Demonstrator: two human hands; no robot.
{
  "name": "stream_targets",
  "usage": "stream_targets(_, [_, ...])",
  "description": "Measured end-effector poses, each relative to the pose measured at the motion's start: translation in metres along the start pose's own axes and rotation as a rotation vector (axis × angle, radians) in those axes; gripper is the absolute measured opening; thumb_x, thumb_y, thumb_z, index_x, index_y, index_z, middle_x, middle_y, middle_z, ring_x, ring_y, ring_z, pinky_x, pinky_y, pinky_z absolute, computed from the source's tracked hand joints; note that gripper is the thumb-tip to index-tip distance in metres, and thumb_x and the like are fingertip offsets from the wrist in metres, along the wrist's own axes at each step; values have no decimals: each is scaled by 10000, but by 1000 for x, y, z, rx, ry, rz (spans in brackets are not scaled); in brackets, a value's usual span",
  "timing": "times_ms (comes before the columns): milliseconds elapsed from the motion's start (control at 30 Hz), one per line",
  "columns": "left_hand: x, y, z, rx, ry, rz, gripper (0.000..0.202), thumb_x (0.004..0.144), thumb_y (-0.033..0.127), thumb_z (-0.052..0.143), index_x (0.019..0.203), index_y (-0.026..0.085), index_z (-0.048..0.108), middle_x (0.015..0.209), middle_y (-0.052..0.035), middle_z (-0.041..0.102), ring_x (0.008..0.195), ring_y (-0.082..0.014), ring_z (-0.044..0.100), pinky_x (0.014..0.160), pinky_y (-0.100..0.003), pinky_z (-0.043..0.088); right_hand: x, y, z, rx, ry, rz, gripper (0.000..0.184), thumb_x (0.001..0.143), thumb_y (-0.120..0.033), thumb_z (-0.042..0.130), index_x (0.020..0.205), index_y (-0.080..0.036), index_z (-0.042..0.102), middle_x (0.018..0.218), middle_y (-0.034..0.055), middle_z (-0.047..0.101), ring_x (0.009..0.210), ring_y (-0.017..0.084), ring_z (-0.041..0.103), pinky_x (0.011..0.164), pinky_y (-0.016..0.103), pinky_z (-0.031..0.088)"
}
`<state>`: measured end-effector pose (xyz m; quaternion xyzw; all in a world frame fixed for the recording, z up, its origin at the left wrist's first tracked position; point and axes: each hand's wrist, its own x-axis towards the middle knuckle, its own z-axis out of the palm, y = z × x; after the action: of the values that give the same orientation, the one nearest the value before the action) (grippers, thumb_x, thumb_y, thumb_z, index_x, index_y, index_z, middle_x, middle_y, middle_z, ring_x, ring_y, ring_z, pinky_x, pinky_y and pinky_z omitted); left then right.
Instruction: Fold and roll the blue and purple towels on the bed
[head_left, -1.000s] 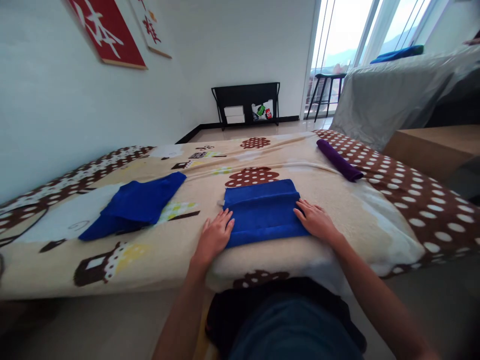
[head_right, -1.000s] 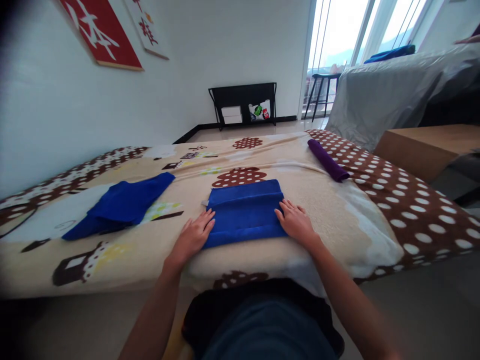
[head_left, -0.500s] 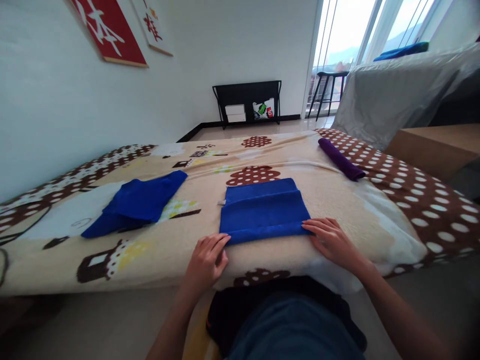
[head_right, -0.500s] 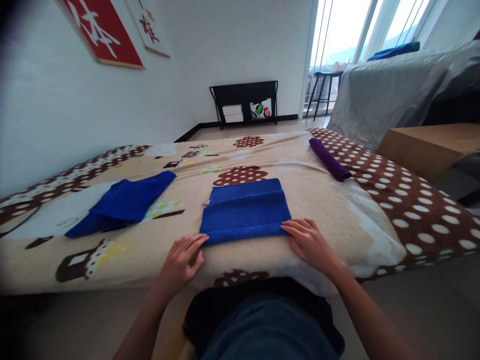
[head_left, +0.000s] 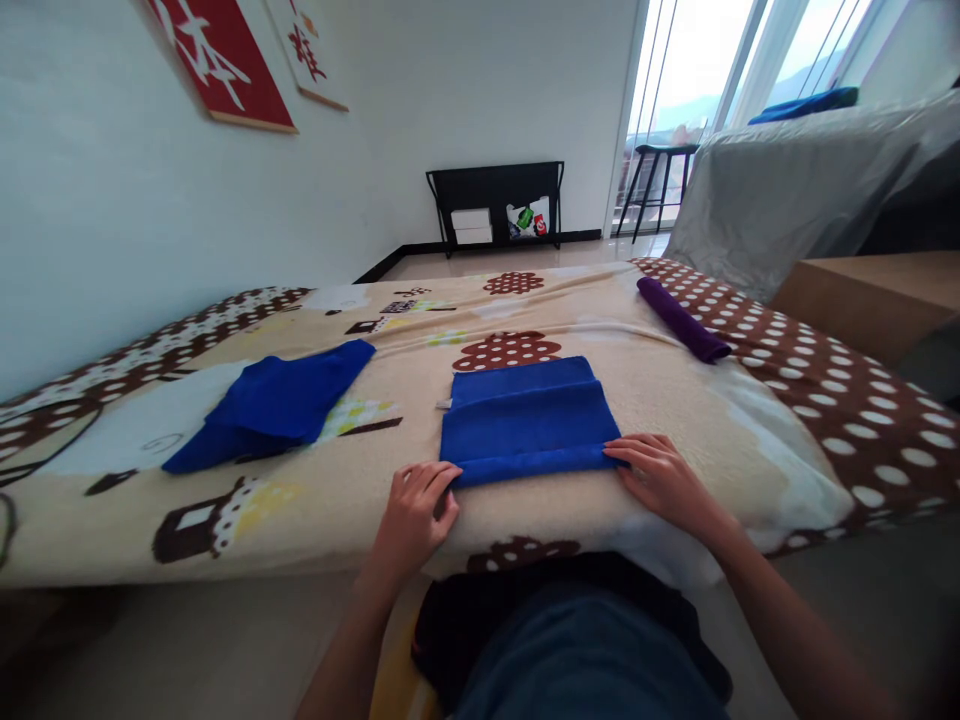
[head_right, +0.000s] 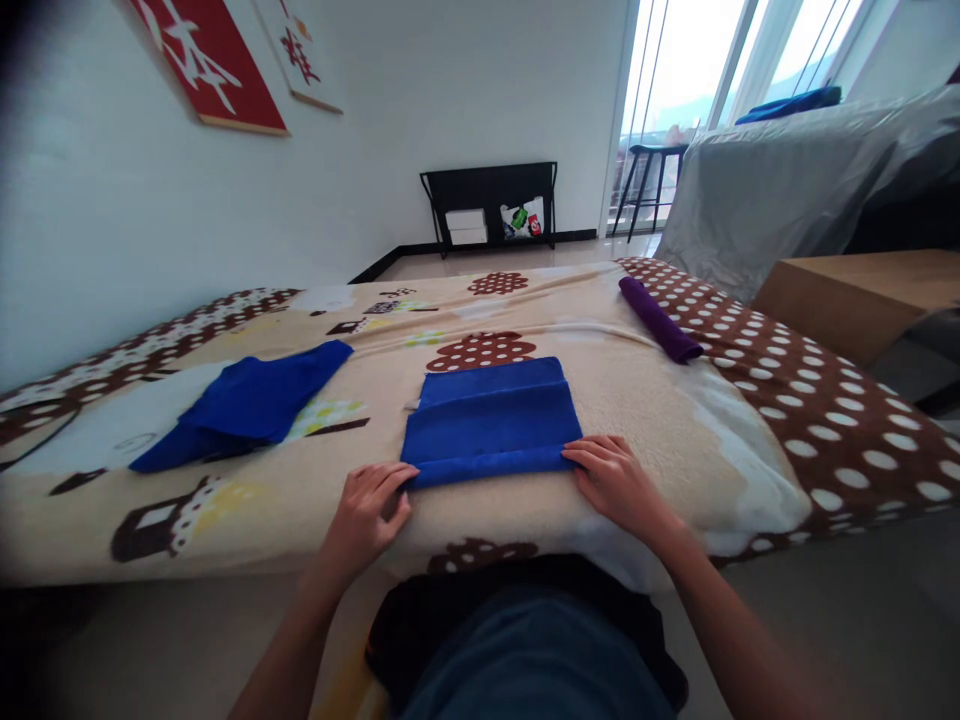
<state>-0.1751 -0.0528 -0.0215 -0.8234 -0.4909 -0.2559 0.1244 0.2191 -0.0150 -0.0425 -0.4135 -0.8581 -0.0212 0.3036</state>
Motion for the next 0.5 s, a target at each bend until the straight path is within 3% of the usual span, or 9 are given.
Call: stream_targets(500, [1,-2,2,-23,-38,-47,332,854,101,517,1147,226,610,1165,-65,691,1106,-242,611,1006,-432,366,0,2,1,36,-45,42,339,910,-159,529,1213,-252,649,1221,20,688,1154,207,602,1009,422,443])
